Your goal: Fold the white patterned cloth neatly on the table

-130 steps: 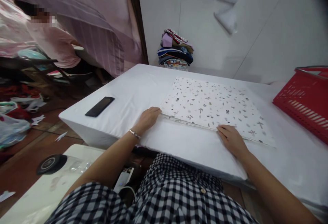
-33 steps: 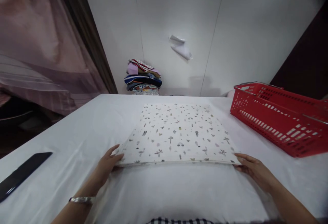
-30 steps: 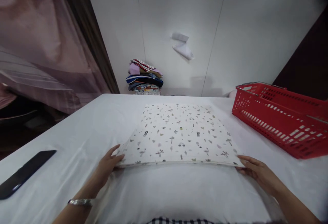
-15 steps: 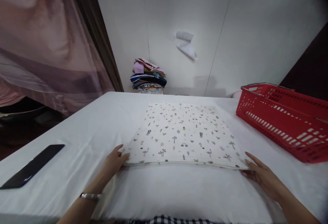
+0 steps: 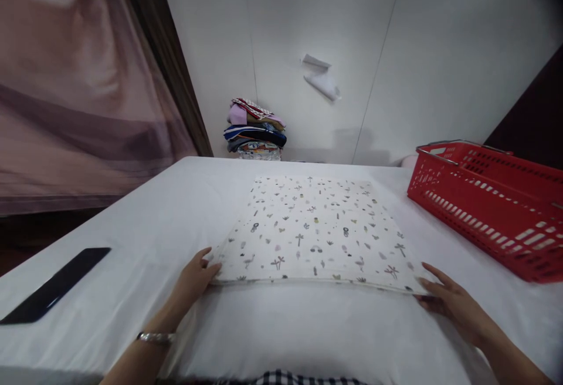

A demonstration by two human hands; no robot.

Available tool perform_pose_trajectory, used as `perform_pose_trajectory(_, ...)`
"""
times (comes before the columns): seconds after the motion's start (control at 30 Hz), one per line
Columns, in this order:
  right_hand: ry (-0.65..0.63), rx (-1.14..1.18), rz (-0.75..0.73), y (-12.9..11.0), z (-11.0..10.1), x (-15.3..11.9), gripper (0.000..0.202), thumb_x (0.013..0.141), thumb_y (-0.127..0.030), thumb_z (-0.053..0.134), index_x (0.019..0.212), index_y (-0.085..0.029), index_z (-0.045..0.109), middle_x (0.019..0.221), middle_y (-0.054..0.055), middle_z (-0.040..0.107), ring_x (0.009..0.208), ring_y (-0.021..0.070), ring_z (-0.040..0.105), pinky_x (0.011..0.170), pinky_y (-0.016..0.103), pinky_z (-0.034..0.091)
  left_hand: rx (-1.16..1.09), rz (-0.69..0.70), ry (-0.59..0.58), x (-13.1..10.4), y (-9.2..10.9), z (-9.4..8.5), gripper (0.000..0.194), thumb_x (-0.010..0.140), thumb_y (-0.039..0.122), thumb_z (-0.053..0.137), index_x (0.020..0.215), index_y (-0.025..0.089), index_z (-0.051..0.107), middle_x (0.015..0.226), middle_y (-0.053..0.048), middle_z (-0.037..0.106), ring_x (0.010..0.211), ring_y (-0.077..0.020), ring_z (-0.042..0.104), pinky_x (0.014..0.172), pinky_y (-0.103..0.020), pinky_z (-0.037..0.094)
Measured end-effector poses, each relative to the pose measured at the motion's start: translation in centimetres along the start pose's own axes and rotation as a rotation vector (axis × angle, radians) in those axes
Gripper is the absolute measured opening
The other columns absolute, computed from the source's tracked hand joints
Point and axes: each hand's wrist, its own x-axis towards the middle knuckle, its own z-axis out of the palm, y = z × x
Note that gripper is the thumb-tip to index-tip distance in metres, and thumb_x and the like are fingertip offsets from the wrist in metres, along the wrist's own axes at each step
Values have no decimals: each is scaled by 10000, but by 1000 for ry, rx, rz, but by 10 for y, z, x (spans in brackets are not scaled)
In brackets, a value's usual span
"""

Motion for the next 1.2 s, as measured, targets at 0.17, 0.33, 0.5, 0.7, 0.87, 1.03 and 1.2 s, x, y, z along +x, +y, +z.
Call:
perform_pose_trajectory(0.17, 20, -64, 9, 2, -4, 3, 921, 624, -393, 781, 1405, -266, 311, 772, 32, 698, 712, 230, 684, 670, 333, 591, -239, -122, -36, -8, 6, -2, 703, 645, 427, 627, 1255, 97, 513, 997, -139, 641, 793, -227, 630, 650, -303, 488)
perform_pose_trajectory(0.33, 24, -161, 28, 4, -9, 10, 938, 600, -447, 779, 1397, -245, 328, 729, 58, 685, 647, 244, 670, 569, 329, 577, -517, -206, -161, -12, 0, -1, 608, 621, 469, 674, 1095, 100, 586, 812, -68, 656, 646, -172, 597, 580, -278, 479)
perform_pose_trajectory(0.5, 37, -209, 22, 4, -8, 12, 907, 618, -455, 765, 1390, -248, 335, 682, 31, 663, 579, 210, 641, 528, 304, 555, -481, -215, -214, -13, 0, -1, 489, 551, 527, 691, 846, 143, 624, 563, 31, 538, 488, -120, 492, 488, -249, 415)
perform_pose_trajectory(0.7, 33, -133, -3, 2, -4, 4, 884, 643, -413, 767, 1387, -244, 319, 677, 11, 660, 608, 195, 644, 546, 288, 553, -320, -164, -124, -14, 7, -1, 417, 552, 508, 624, 783, 161, 602, 542, 22, 531, 497, -153, 512, 484, -270, 417)
perform_pose_trajectory(0.87, 8, -51, 23, -3, 1, 0, 794, 684, -383, 752, 1342, -211, 342, 654, 12, 667, 586, 183, 645, 528, 270, 541, -170, -160, -90, -6, 5, 0, 398, 598, 506, 568, 832, 187, 606, 617, -15, 606, 588, -227, 590, 577, -335, 475)
perform_pose_trajectory(1.03, -59, 77, 94, -6, 1, 1, 429, 704, -371, 741, 1048, -198, 552, 900, 63, 702, 697, 169, 675, 588, 250, 570, 53, -81, -39, 7, -8, 1, 447, 661, 524, 526, 927, 174, 608, 788, -84, 661, 772, -301, 631, 738, -392, 474)
perform_pose_trajectory(1.2, -120, 158, 62, -13, 8, 1, 258, 742, -346, 708, 907, -184, 592, 907, 70, 702, 665, 142, 662, 583, 218, 567, 335, 113, 2, 3, 7, -2, 564, 734, 525, 483, 1132, 133, 561, 1064, -169, 630, 999, -380, 577, 855, -476, 428)
